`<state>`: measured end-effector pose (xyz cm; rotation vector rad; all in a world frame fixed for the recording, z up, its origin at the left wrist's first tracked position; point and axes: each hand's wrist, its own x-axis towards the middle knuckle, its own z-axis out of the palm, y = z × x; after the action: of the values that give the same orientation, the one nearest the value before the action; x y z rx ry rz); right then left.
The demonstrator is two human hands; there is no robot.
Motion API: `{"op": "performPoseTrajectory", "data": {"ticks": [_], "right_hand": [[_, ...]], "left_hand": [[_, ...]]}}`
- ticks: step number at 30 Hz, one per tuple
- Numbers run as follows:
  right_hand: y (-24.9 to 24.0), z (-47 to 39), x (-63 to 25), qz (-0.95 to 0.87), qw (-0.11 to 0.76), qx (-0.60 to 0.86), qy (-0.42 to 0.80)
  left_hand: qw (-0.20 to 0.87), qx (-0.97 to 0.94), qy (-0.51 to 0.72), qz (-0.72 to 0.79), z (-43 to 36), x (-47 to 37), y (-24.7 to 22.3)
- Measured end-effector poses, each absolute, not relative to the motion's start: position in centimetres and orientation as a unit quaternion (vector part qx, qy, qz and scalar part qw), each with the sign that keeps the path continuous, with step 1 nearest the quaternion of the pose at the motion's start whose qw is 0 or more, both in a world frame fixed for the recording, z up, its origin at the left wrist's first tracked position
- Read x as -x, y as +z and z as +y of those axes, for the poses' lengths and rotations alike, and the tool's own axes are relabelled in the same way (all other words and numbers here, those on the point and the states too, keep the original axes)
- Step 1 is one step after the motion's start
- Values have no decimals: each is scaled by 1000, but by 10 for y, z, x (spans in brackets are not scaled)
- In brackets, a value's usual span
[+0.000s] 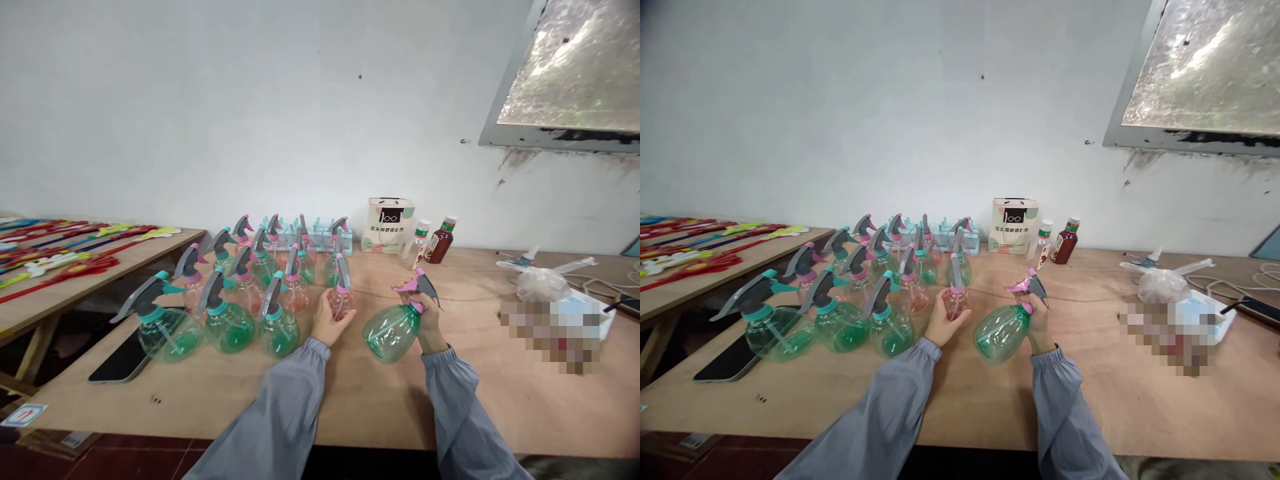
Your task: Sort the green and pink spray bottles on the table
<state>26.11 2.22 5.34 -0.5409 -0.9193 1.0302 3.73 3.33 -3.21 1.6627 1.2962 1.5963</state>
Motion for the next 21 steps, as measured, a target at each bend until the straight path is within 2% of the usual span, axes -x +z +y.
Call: {"op": "performPoseTrajectory", "data": {"ticks": [13,17,21], "right_hand": [[53,19,-257,-445,740,280,420],[54,20,-275,-457,752,321,349],[63,16,-308,-496,729,404,244]], "left_hand": [[241,-614,580,478,31,-38,-30],[240,-614,575,485,30,-38,-29],[234,-614,569,493,29,-38,-27]]}}
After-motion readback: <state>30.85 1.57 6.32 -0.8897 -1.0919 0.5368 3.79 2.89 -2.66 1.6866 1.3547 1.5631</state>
